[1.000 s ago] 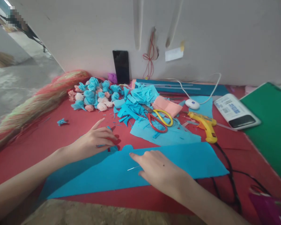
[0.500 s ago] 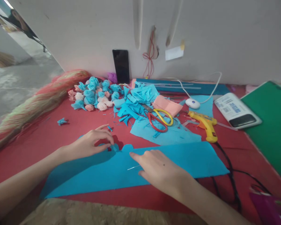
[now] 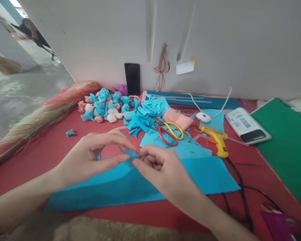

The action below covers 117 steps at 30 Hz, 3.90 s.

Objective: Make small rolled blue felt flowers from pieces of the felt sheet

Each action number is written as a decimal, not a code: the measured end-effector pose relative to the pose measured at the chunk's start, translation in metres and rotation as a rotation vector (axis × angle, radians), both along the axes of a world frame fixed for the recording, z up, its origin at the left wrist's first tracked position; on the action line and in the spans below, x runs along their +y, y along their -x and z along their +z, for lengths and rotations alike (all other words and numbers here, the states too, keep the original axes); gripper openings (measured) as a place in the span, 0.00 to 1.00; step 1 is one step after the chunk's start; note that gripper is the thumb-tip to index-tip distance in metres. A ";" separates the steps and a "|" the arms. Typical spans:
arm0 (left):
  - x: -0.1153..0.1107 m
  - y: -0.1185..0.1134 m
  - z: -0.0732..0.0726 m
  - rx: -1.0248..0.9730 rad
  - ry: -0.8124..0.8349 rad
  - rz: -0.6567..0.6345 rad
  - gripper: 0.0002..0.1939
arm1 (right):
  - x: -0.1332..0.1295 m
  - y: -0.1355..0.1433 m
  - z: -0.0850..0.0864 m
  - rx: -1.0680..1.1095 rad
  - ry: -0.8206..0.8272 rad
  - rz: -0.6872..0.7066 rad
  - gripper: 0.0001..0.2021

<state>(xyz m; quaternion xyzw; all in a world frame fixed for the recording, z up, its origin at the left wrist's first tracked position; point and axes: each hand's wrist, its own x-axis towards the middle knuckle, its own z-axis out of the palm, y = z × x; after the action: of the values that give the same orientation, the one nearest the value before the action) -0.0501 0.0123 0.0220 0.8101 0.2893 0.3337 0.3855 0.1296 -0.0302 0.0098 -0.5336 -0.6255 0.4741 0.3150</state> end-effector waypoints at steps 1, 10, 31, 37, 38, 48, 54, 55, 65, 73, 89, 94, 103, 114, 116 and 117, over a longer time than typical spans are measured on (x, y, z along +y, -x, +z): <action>-0.001 -0.004 0.004 -0.016 0.004 0.013 0.08 | -0.001 -0.001 0.003 0.027 -0.028 -0.047 0.12; -0.008 -0.027 0.016 -0.228 0.041 0.088 0.01 | -0.015 -0.005 0.026 0.091 -0.162 -0.255 0.08; 0.002 -0.021 0.018 -0.232 0.227 0.057 0.02 | -0.039 -0.019 0.005 -0.225 -0.215 -0.028 0.11; 0.005 -0.019 0.018 -0.278 0.270 -0.077 0.02 | -0.040 -0.016 0.010 -0.178 -0.266 -0.011 0.08; 0.006 -0.019 0.018 -0.275 0.266 -0.077 0.02 | -0.039 -0.016 0.010 -0.168 -0.276 -0.004 0.08; 0.006 -0.017 0.022 -0.263 0.267 -0.087 0.05 | -0.039 -0.019 0.000 -0.103 -0.312 0.031 0.05; 0.005 -0.020 0.017 -0.278 0.243 -0.073 0.04 | -0.036 -0.011 0.008 -0.034 -0.382 0.030 0.08; 0.004 -0.021 0.016 -0.294 0.248 -0.079 0.03 | -0.035 -0.010 0.009 -0.024 -0.388 0.027 0.08; 0.003 -0.024 0.012 -0.365 0.228 -0.049 0.02 | -0.032 -0.008 0.005 -0.067 -0.434 0.023 0.08; 0.003 -0.021 0.014 -0.281 0.180 -0.050 0.06 | -0.038 -0.012 -0.004 -0.057 -0.352 -0.002 0.05; 0.003 -0.021 0.012 -0.264 0.123 -0.030 0.04 | -0.036 -0.009 0.000 0.019 -0.209 0.023 0.08; 0.003 -0.020 0.014 -0.253 0.118 -0.039 0.04 | -0.038 -0.009 0.003 0.074 -0.182 0.059 0.11; 0.007 -0.021 0.016 -0.215 0.182 -0.059 0.02 | -0.032 -0.002 0.006 0.099 -0.218 0.070 0.12; 0.002 -0.020 0.015 -0.254 0.171 -0.068 0.03 | -0.026 0.006 0.013 0.190 -0.265 -0.120 0.15; 0.002 -0.020 0.014 -0.293 0.162 -0.061 0.04 | -0.024 0.006 0.013 0.171 -0.277 -0.112 0.14; 0.002 -0.021 0.013 -0.314 0.159 -0.056 0.05 | -0.024 0.006 0.012 0.167 -0.273 -0.108 0.14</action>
<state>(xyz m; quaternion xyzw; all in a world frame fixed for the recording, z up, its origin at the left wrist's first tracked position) -0.0293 0.0142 0.0350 0.7227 0.2285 0.4213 0.4980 0.1240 -0.0543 0.0219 -0.4777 -0.6261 0.4096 0.4604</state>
